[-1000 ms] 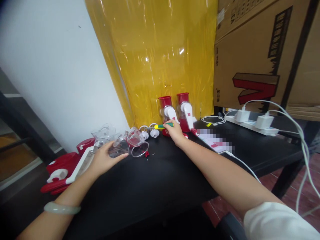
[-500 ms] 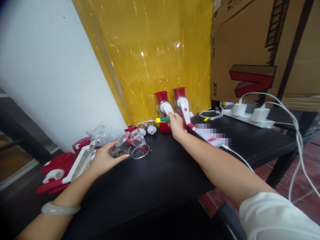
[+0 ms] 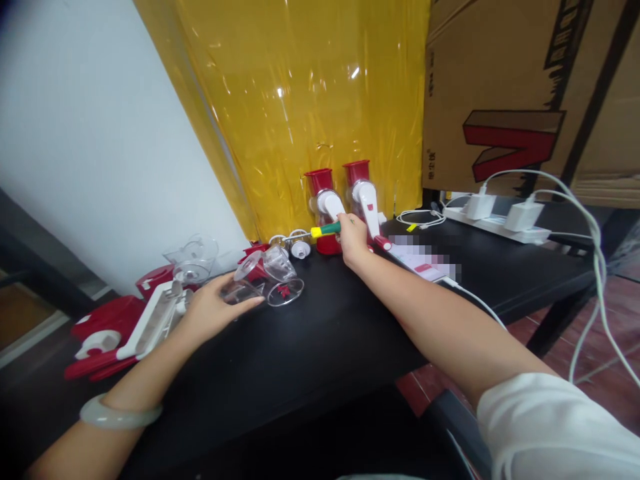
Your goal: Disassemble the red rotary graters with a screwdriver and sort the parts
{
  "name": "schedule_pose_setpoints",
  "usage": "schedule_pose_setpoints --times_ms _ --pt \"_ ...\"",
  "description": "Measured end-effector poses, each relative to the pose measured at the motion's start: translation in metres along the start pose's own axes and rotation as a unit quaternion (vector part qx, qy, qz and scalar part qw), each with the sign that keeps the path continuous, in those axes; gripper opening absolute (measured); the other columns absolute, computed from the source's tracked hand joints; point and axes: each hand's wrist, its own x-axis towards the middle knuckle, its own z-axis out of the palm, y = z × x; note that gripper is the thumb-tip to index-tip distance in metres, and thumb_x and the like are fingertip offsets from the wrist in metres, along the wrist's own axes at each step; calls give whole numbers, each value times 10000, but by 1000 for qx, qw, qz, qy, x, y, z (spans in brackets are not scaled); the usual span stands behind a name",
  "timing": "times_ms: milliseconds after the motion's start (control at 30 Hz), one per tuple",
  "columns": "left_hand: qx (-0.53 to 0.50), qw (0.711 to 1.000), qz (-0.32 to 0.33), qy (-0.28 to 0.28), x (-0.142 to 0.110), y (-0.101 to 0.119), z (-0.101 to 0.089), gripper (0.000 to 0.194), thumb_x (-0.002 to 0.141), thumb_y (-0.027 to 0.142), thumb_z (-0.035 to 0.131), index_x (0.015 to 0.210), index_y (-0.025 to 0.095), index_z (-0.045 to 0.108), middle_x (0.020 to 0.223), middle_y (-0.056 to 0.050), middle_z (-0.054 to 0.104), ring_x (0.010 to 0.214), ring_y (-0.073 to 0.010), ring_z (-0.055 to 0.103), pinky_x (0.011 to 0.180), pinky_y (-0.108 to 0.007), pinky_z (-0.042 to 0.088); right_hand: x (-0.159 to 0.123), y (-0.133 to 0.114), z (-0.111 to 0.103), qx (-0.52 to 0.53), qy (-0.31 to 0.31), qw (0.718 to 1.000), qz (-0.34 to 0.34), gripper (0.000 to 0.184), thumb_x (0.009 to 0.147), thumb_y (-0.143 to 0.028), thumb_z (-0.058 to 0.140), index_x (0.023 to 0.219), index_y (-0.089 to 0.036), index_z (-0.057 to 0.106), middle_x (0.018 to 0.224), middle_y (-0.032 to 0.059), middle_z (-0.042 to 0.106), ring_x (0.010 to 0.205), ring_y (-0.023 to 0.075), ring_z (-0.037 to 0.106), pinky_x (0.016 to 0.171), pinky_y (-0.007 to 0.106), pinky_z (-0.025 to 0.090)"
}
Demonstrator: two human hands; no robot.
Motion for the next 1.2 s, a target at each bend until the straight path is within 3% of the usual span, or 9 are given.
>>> schedule_pose_setpoints --times_ms 333,567,867,1200 --pt "68 997 16 18 1 -1 3 783 671 691 784 1228 153 674 1137 -165 712 1036 -395 678 920 -541 557 -1 -2 0 1 2 1000 -10 123 763 -262 560 677 -206 493 573 -53 446 469 78 409 400 217 295" --pt "62 998 -15 7 1 -5 -2 746 655 683 792 1190 172 693 1114 -155 726 1023 -404 688 895 -565 569 -2 -2 -1 10 0 1000 -11 126 776 -255 561 678 -201 502 575 -47 453 472 77 411 403 218 287" --pt "39 998 -5 -54 4 -19 -10 740 662 687 776 1187 175 674 1145 -143 713 1001 -368 692 889 -513 572 -5 0 -2 -44 -6 999 -28 154 768 -217 552 635 -203 476 579 -54 433 479 75 413 437 221 309" --pt "7 994 13 -112 3 -16 -17 698 731 661 749 1237 194 636 1187 -109 689 1058 -334 662 921 -464 545 -24 7 3 -106 -51 992 -34 195 832 -294 550 664 -206 506 563 -52 454 522 104 449 529 247 389"
